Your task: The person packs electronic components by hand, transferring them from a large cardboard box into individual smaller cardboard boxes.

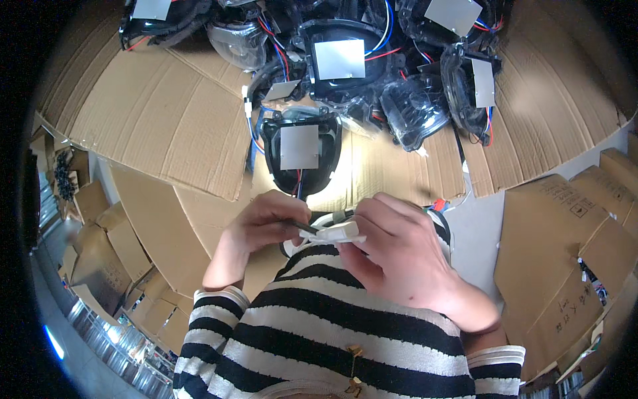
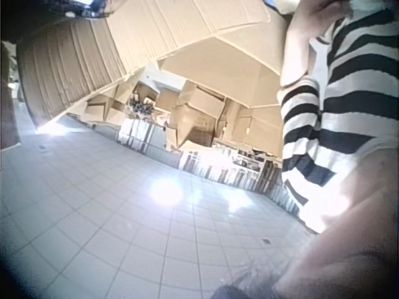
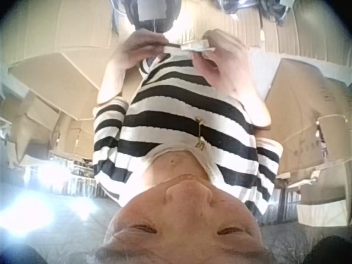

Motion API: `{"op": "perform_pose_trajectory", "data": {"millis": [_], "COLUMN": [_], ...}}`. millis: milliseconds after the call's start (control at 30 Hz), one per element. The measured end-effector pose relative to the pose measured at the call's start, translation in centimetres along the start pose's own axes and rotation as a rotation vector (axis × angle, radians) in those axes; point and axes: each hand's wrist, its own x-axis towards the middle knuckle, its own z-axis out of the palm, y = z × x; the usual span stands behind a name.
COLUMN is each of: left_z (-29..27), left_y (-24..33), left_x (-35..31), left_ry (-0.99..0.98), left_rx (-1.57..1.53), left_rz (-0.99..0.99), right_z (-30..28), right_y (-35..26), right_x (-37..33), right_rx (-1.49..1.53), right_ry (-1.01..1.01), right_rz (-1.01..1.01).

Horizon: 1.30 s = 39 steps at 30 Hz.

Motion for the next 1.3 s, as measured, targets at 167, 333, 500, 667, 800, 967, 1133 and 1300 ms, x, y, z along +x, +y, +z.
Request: {"op": "perform_pose_trajectory", "data": {"millis": [167,333,500,667,800,967,1133,1300], "left_z": [0.4,1.4,2.3,2.3,2.9,2.6,2.6,2.5], "left_y": [0.3,2.2,2.8,2.5,2.3,2.6,2.6,2.1], "left_x": [0.1,-0.1,-0.3,-0.2,-0.9,-1.4,-1.3,-1.3], "left_ry": [0.026,0.252,0.391,0.273,0.347,0.314,0.291,0.266], "left_rx": [0.213,0.549,0.411,0.428,0.160,0.193,0.196,0.180], "left_rz": [-0.048,0.047,-0.106,0.218,0.052,0.032,0.013,-0.004], "right_z": [0.2,-1.9,-3.0,-3.3,-3.7,-3.7,-3.7,-3.1], "right_y": [0.7,1.2,0.5,0.6,0.4,0.3,0.2,0.0], "right_x": [-0.1,-1.5,-1.9,-2.2,-2.4,-2.0,-1.8,-1.8], "right_rx": [-0.002,0.189,0.262,0.392,0.404,0.303,0.289,0.298], "right_ry": [0.044,0.034,0.024,0.027,0.040,0.066,0.049,0.041], "right_rz": [0.018,0.159,0.141,0.165,0.128,0.069,0.044,0.057]}}
